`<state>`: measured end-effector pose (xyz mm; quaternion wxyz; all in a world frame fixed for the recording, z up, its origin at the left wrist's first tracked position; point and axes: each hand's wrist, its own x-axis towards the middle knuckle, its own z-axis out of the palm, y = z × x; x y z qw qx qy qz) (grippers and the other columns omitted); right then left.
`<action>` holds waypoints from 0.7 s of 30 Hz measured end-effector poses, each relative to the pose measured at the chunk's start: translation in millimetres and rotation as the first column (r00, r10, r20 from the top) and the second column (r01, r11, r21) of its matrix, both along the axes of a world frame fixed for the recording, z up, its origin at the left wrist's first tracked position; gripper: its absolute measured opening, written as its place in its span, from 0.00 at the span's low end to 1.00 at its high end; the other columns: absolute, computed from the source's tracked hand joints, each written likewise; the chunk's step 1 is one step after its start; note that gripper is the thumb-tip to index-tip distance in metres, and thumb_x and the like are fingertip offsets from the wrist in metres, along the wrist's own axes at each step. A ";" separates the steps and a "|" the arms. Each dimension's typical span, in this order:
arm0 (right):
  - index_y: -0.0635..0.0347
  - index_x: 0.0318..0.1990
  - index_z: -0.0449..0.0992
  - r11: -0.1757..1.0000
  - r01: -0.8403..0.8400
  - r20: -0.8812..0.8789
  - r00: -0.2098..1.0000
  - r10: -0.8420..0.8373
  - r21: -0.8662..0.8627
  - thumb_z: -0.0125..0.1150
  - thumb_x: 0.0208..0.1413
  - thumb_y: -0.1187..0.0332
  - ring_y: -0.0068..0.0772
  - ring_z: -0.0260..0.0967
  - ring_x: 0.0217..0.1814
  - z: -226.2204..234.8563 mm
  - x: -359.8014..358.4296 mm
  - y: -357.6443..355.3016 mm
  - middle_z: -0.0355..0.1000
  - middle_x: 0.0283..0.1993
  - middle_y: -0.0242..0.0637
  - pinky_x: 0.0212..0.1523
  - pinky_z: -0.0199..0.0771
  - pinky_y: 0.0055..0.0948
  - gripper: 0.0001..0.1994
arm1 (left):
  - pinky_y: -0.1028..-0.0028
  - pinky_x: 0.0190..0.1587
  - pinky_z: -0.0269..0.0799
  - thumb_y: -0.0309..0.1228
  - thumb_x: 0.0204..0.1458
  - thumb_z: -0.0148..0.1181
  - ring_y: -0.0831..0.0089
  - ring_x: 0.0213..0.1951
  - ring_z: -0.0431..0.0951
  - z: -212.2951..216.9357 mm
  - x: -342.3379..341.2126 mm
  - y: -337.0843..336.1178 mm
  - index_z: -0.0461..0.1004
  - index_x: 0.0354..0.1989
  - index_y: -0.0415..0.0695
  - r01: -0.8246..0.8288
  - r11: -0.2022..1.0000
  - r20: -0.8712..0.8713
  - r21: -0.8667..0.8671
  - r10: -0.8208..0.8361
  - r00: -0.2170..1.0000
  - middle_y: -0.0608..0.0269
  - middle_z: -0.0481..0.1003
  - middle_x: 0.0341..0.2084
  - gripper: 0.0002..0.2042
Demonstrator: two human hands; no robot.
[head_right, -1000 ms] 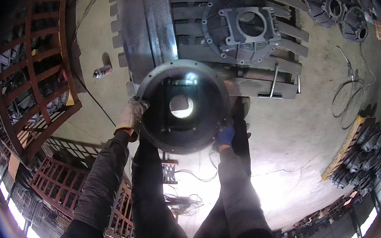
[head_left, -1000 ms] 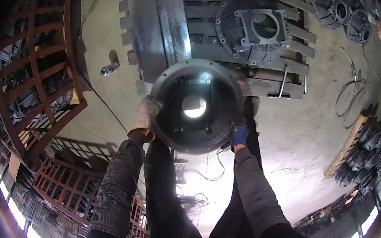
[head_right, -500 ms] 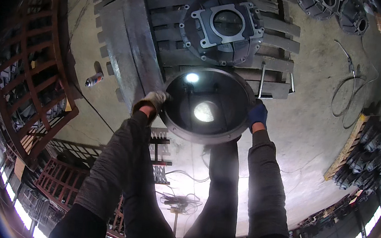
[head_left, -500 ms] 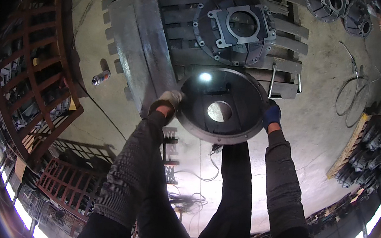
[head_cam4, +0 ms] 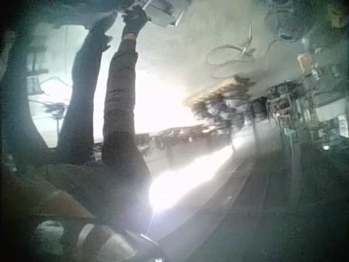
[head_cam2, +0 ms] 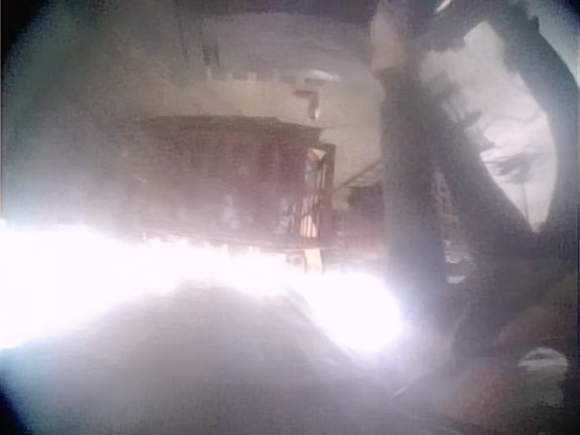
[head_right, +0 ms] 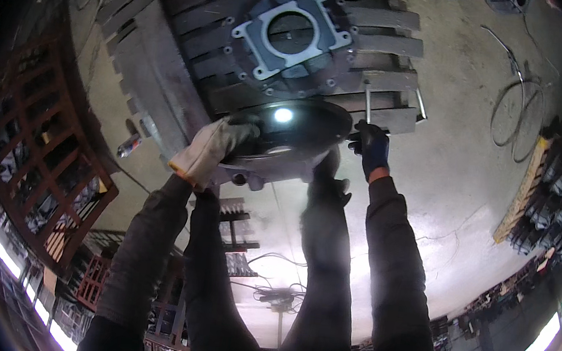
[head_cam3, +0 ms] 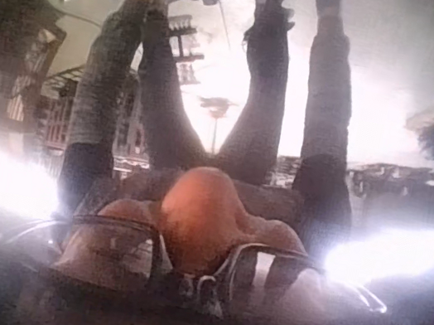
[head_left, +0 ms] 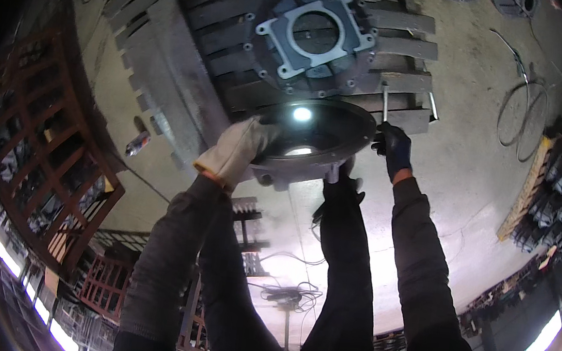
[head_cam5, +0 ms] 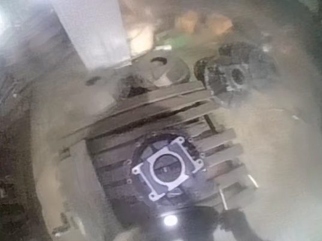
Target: The person sits on the floor and uses an angle grinder to smooth the edges of a metal housing. They rotate the part to access different sides, then place it on a nearby rack and repeat the process with another identical part.
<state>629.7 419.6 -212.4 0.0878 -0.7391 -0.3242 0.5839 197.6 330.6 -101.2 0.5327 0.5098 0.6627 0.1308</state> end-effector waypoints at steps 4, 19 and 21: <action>0.57 0.47 0.82 0.729 -0.681 0.593 0.612 0.523 0.060 0.66 0.61 0.51 0.53 0.82 0.49 -59.3 47.6 -24.5 0.84 0.46 0.48 0.49 0.82 0.51 0.18 | 0.62 0.47 0.79 0.37 0.70 0.48 0.52 0.47 0.84 23.3 22.5 26.0 0.82 0.47 0.41 -0.022 0.992 -0.033 -0.125 0.018 0.999 0.46 0.83 0.40 0.16; 0.60 0.43 0.79 0.803 -0.584 0.303 0.792 0.529 0.124 0.64 0.70 0.63 0.24 0.72 0.29 -12.6 36.0 -47.3 0.75 0.28 0.33 0.27 0.72 0.29 0.09 | 0.71 0.57 0.75 0.30 0.68 0.55 0.68 0.50 0.81 14.3 9.7 17.6 0.79 0.53 0.37 -0.096 0.975 0.272 0.199 0.039 0.962 0.59 0.81 0.47 0.13; 0.63 0.61 0.78 0.979 -0.177 -0.087 0.979 0.185 0.098 0.56 0.76 0.55 0.21 0.68 0.21 85.7 29.1 -82.4 0.79 0.29 0.38 0.23 0.69 0.24 0.21 | 0.69 0.54 0.77 0.32 0.63 0.61 0.67 0.48 0.81 2.6 3.4 18.0 0.79 0.54 0.39 -0.218 0.972 0.426 -0.083 0.233 0.874 0.60 0.81 0.45 0.14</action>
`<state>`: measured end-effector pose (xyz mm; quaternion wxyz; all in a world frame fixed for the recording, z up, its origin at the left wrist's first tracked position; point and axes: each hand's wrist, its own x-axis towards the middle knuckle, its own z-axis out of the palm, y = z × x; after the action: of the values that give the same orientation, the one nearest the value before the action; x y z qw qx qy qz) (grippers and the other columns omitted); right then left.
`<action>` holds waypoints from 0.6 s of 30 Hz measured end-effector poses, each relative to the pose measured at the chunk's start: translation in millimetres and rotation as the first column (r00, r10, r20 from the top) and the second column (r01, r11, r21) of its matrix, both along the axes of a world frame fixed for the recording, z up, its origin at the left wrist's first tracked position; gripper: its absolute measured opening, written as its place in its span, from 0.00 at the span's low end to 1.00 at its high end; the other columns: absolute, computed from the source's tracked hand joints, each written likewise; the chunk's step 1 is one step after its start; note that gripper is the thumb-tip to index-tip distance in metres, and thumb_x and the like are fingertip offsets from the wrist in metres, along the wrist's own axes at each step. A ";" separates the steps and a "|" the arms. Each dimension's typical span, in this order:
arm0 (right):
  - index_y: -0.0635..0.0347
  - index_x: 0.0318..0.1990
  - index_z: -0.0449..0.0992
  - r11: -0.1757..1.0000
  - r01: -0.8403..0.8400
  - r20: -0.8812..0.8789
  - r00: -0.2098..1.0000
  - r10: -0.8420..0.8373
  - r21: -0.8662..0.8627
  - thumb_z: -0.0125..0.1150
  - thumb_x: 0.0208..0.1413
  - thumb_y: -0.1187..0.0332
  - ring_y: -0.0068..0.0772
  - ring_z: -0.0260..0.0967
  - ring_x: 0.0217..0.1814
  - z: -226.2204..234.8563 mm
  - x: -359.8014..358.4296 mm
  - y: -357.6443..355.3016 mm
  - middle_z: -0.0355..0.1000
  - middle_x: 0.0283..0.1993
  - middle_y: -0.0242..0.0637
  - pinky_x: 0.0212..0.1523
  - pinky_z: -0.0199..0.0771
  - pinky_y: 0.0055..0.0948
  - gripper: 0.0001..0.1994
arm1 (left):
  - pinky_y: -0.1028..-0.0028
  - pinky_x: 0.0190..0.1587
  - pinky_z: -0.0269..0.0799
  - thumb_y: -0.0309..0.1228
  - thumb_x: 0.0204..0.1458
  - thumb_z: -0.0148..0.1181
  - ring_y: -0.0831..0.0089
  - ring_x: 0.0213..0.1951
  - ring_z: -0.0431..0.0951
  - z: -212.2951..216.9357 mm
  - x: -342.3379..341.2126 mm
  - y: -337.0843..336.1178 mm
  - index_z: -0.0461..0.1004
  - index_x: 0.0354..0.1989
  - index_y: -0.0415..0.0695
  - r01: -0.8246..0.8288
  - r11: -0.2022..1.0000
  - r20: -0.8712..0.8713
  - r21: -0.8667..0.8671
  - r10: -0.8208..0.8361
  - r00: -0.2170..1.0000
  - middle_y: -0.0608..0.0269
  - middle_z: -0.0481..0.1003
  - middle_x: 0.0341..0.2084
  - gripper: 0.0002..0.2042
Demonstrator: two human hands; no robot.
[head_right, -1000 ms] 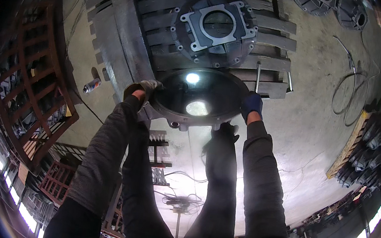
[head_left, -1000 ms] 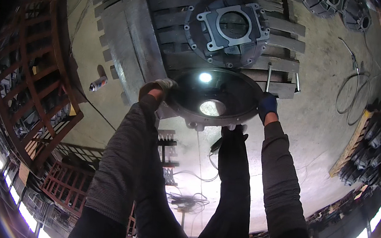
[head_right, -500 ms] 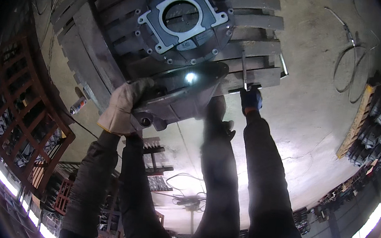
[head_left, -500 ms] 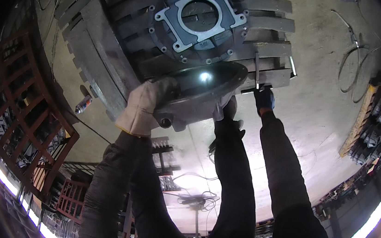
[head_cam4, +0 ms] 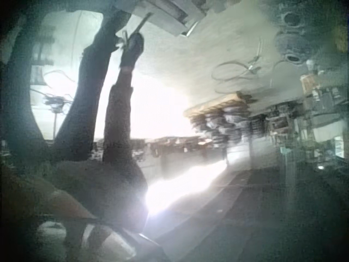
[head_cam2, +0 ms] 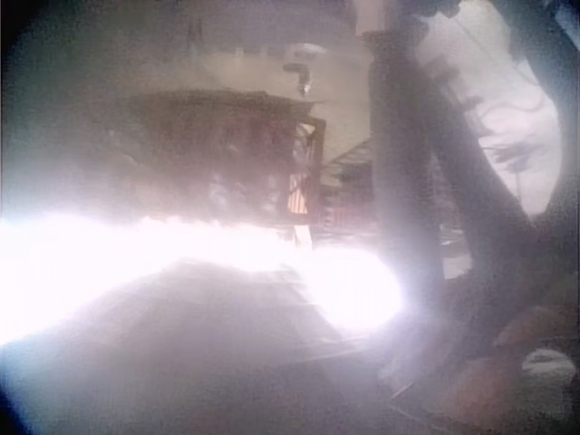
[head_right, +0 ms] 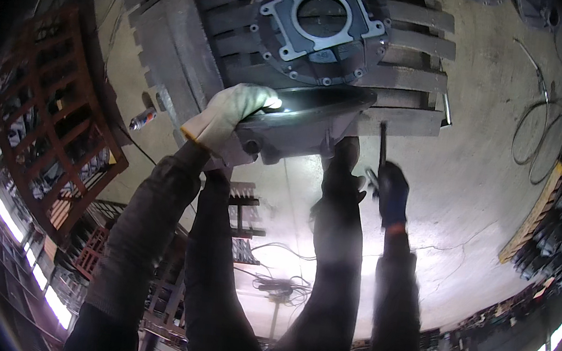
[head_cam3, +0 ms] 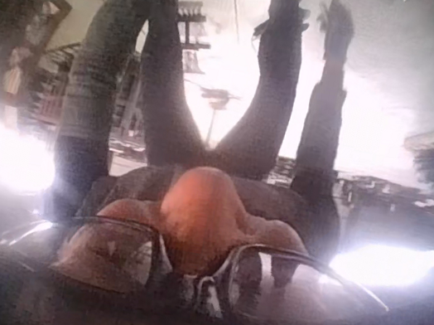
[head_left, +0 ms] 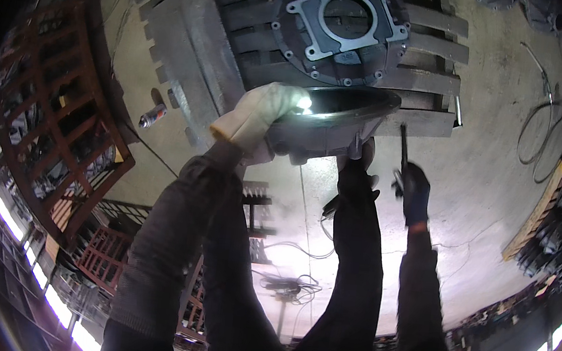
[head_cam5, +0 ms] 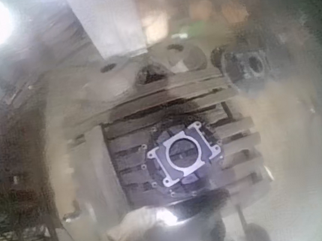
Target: The person sits on the floor and uses an angle grinder to smooth the edges of a metal housing. They rotate the part to access different sides, then place it on a nearby rack and repeat the process with another identical part.
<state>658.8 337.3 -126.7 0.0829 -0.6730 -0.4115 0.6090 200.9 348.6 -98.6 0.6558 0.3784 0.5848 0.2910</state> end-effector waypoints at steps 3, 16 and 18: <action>0.64 0.70 0.72 1.000 -0.008 -0.146 0.989 0.005 -0.017 0.39 0.78 0.40 0.20 0.66 0.20 126.0 -25.9 -29.1 0.81 0.31 0.41 0.23 0.66 0.23 0.35 | 0.70 0.56 0.78 0.38 0.67 0.58 0.66 0.48 0.82 -23.5 -11.1 2.7 0.80 0.54 0.39 0.189 0.972 -0.209 0.142 -0.157 0.965 0.59 0.83 0.45 0.17; 0.63 0.60 0.81 0.976 0.025 -0.021 1.000 -0.021 0.216 0.63 0.70 0.72 0.22 0.81 0.37 170.1 -203.7 -92.5 0.84 0.42 0.38 0.41 0.81 0.27 0.14 | 0.67 0.54 0.80 0.31 0.58 0.63 0.58 0.50 0.84 0.5 -13.2 -6.4 0.80 0.52 0.41 0.543 0.837 -0.570 0.063 -0.416 0.708 0.53 0.82 0.46 0.15; 0.64 0.61 0.80 0.934 -0.148 0.016 0.988 0.151 0.324 0.63 0.69 0.73 0.22 0.80 0.38 169.1 -201.3 -99.9 0.83 0.41 0.38 0.41 0.81 0.27 0.16 | 0.67 0.55 0.79 0.29 0.61 0.61 0.58 0.51 0.84 -7.6 -10.3 -20.6 0.80 0.54 0.42 0.434 0.894 -0.505 0.111 -0.325 0.799 0.52 0.83 0.47 0.14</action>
<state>457.5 237.4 42.3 0.1478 -0.6143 -0.5556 0.5405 190.6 328.1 -106.2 0.4913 0.6185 0.6024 0.1146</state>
